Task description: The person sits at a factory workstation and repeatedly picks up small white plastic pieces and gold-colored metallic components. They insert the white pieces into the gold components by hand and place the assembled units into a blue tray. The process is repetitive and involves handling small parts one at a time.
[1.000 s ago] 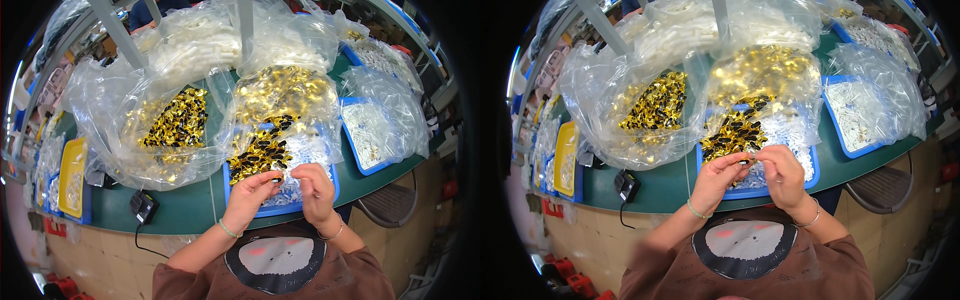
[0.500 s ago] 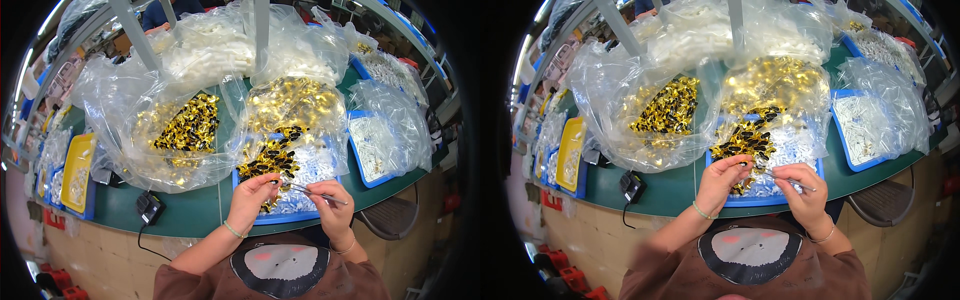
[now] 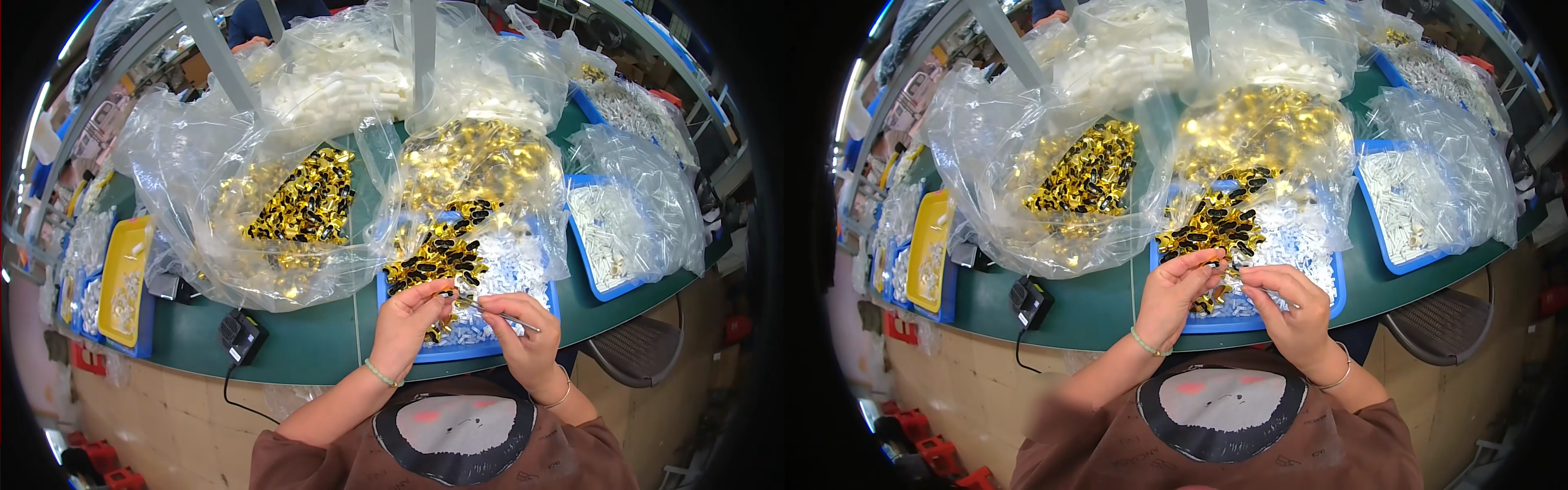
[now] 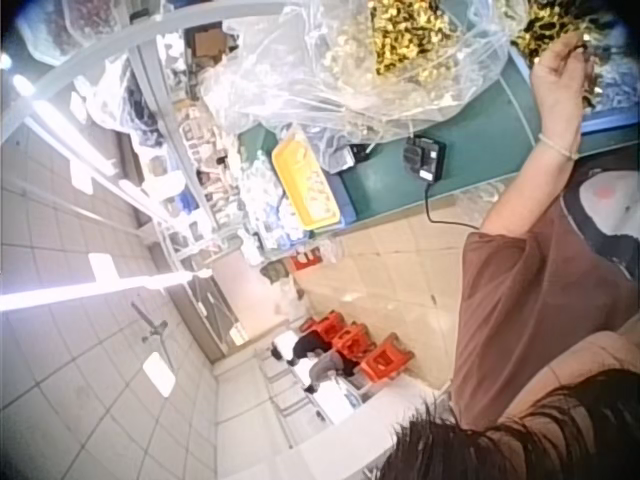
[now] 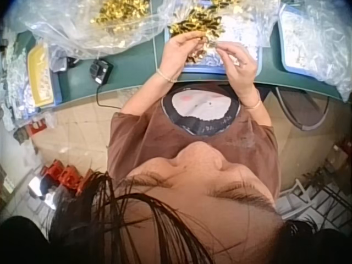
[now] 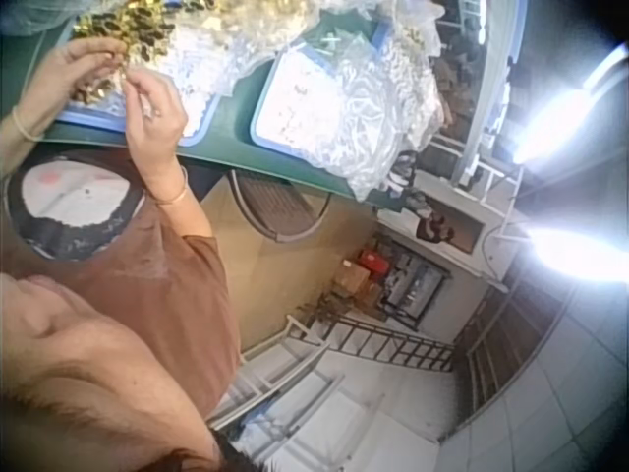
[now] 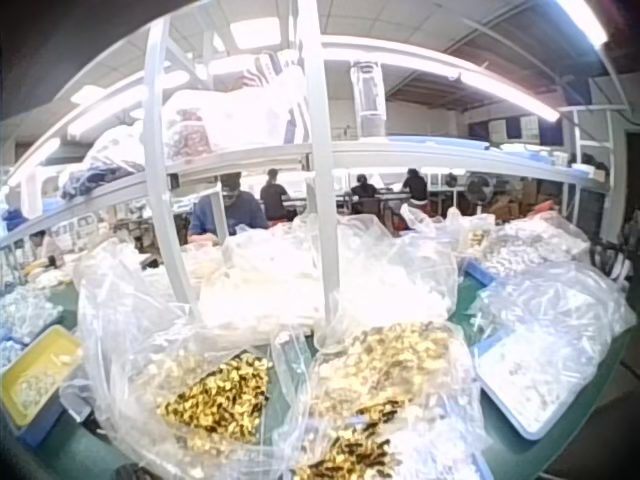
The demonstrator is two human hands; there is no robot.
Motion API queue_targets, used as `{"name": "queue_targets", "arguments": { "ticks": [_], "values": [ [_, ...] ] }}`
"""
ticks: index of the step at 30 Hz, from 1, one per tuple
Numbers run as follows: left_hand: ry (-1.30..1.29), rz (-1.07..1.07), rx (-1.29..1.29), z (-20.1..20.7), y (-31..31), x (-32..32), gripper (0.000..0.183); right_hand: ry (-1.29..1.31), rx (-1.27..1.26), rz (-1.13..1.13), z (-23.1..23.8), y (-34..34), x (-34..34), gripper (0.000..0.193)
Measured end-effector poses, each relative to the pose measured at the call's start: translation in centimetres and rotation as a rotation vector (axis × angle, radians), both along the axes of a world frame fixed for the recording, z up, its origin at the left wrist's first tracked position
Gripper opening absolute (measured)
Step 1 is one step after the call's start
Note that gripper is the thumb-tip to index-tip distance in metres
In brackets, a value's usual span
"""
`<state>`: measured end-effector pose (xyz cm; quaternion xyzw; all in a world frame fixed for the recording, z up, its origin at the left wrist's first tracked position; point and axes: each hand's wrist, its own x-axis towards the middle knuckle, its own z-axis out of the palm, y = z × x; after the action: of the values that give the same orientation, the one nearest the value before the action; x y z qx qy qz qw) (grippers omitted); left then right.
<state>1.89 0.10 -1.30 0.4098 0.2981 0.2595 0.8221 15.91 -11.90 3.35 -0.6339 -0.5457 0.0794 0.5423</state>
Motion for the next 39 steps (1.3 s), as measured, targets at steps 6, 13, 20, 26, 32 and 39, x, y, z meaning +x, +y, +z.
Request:
{"name": "queue_targets", "arguments": {
  "ticks": [6,13,20,26,32,39],
  "values": [
    [0.011,-0.020,-0.008,-0.1,0.1,0.0,0.026,-0.022,0.016,0.007,-0.3,0.0,0.1,0.017],
    [-0.008,-0.010,-0.005,-0.4,-0.1,0.0,0.026,-0.040,0.033,0.007,-0.4,0.1,0.2,0.018],
    [-0.003,-0.021,0.021,-0.5,0.0,0.0,0.025,-0.178,0.070,0.040,-0.2,-0.1,-0.2,0.022],
    [-0.023,-0.011,0.016,-0.5,-0.1,0.1,0.026,-0.266,0.082,0.043,-0.5,0.0,-0.2,0.024],
    [-0.017,0.000,0.057,-0.5,-0.3,0.2,0.023,-0.322,0.078,0.073,0.2,-0.6,-0.6,0.025],
    [0.036,-0.081,0.103,-1.3,0.1,-0.1,0.024,-0.372,0.092,0.106,0.1,-0.8,-0.7,0.026]
  ]
}}
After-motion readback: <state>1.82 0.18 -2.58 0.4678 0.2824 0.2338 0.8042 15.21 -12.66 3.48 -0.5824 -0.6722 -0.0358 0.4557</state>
